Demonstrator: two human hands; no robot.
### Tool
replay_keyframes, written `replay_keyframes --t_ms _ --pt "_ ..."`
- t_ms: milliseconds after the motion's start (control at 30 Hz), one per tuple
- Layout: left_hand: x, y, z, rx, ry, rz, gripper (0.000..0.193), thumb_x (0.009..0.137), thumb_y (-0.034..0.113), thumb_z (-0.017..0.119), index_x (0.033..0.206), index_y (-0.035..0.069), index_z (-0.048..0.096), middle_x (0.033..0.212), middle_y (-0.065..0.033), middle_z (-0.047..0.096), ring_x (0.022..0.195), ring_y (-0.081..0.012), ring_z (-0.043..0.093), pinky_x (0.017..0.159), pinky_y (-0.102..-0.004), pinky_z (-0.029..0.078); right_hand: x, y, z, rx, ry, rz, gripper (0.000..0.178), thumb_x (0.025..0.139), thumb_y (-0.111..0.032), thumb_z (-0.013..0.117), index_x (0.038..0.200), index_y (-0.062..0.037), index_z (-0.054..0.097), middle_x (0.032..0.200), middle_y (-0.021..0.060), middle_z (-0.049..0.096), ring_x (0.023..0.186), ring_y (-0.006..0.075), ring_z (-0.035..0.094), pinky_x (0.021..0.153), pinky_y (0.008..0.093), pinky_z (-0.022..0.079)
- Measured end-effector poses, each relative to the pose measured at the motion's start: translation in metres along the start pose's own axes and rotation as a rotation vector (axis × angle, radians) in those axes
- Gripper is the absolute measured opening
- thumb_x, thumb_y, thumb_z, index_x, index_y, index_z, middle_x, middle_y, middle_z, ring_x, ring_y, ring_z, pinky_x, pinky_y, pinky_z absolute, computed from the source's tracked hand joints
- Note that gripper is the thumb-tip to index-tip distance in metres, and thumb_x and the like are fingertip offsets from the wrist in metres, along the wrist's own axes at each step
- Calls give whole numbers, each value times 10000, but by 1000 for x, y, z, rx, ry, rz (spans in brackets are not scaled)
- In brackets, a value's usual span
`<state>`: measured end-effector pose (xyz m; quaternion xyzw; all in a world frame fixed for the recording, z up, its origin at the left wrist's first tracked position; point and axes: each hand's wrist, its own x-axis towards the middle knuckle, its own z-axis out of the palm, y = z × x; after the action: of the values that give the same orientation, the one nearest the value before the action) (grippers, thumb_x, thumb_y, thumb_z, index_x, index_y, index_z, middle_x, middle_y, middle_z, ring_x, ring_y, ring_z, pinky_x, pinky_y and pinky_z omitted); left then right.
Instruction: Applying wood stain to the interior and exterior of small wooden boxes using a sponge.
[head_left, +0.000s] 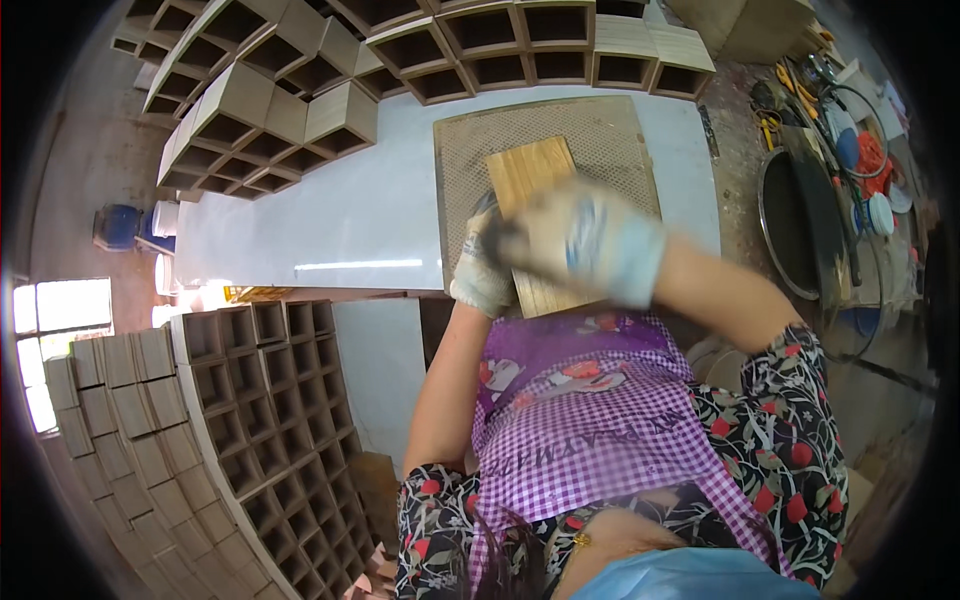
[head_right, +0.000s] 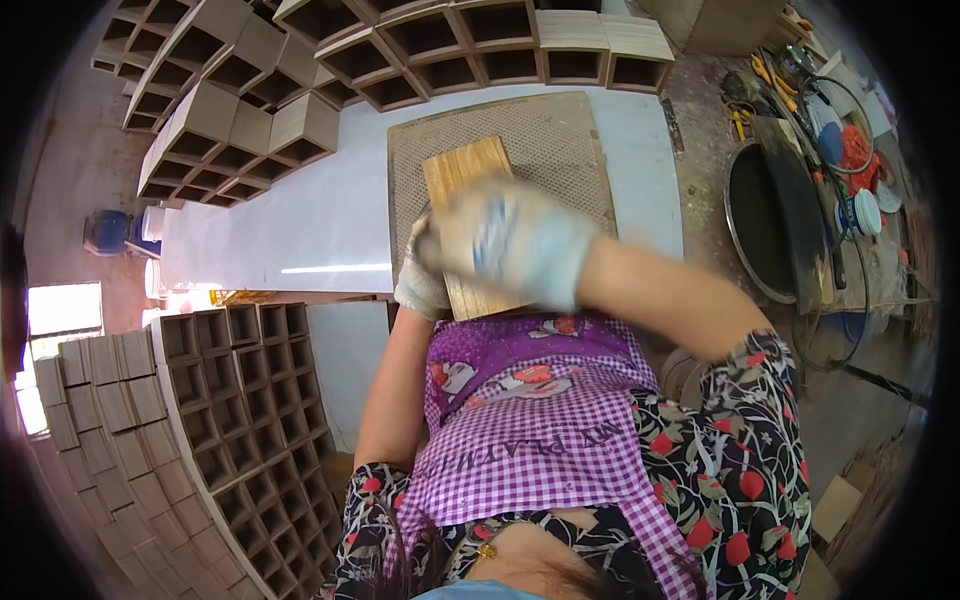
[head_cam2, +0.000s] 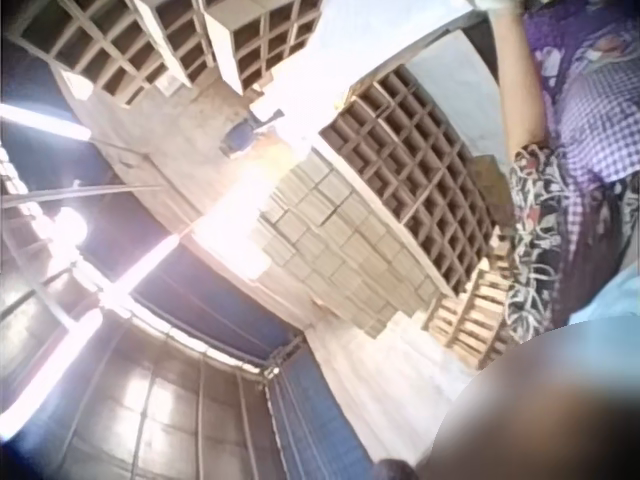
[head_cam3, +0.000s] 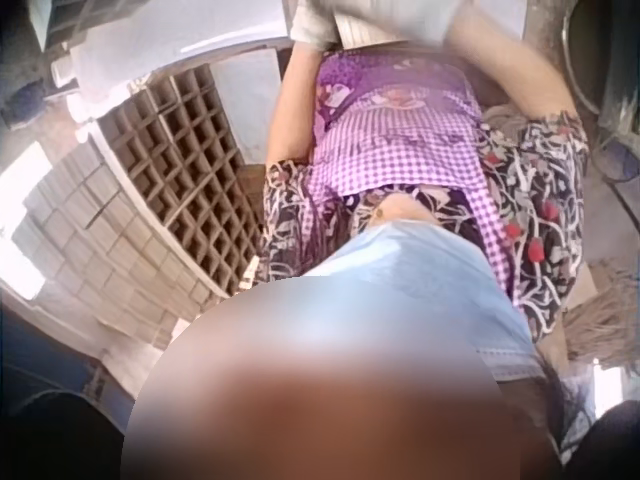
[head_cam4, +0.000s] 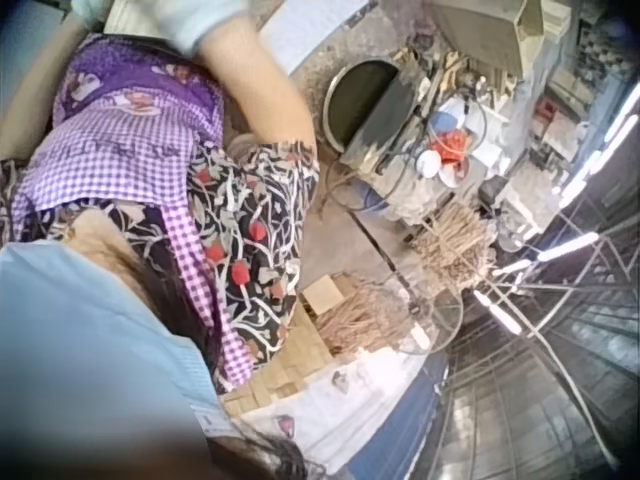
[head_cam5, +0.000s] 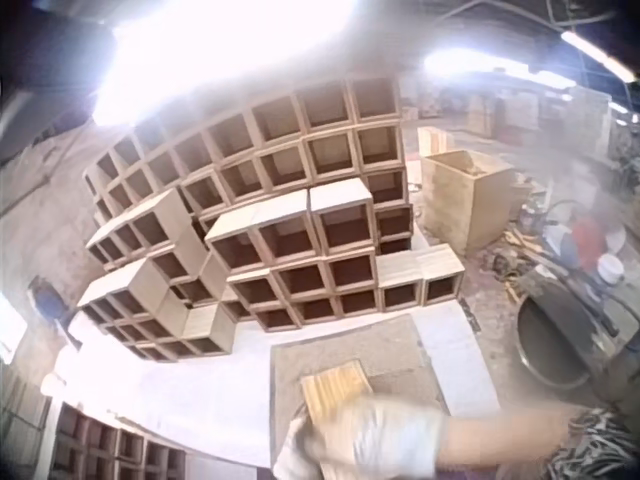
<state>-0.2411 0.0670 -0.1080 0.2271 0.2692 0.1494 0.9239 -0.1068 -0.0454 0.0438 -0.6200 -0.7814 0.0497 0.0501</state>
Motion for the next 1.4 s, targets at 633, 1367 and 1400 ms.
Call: replay_keyframes --t_ms 633,1367,1400 --pt "-51 95 125 2535 -42 459 310 808 352 729 1024 130 736 1030 -140 708 1090 -292 637 1043 -410 425 10 83 10 260 517 465 411 815 -213 709 1202 -93 645 1105 150 659 1034 346 631 909 416 509" --pt "-47 78 110 2389 129 674 260 804 352 704 848 101 758 900 -142 728 935 -317 668 910 -425 482 -70 -1 9 431 259 200 291 820 -253 700 1089 -145 709 923 102 673 859 314 676 785 414 542" --pt "-46 75 115 2411 192 546 292 831 377 680 855 94 750 899 -154 725 909 -327 678 876 -438 498 -78 2 5 534 285 228 295 808 -240 716 1083 -134 709 917 104 674 853 323 673 785 417 540"
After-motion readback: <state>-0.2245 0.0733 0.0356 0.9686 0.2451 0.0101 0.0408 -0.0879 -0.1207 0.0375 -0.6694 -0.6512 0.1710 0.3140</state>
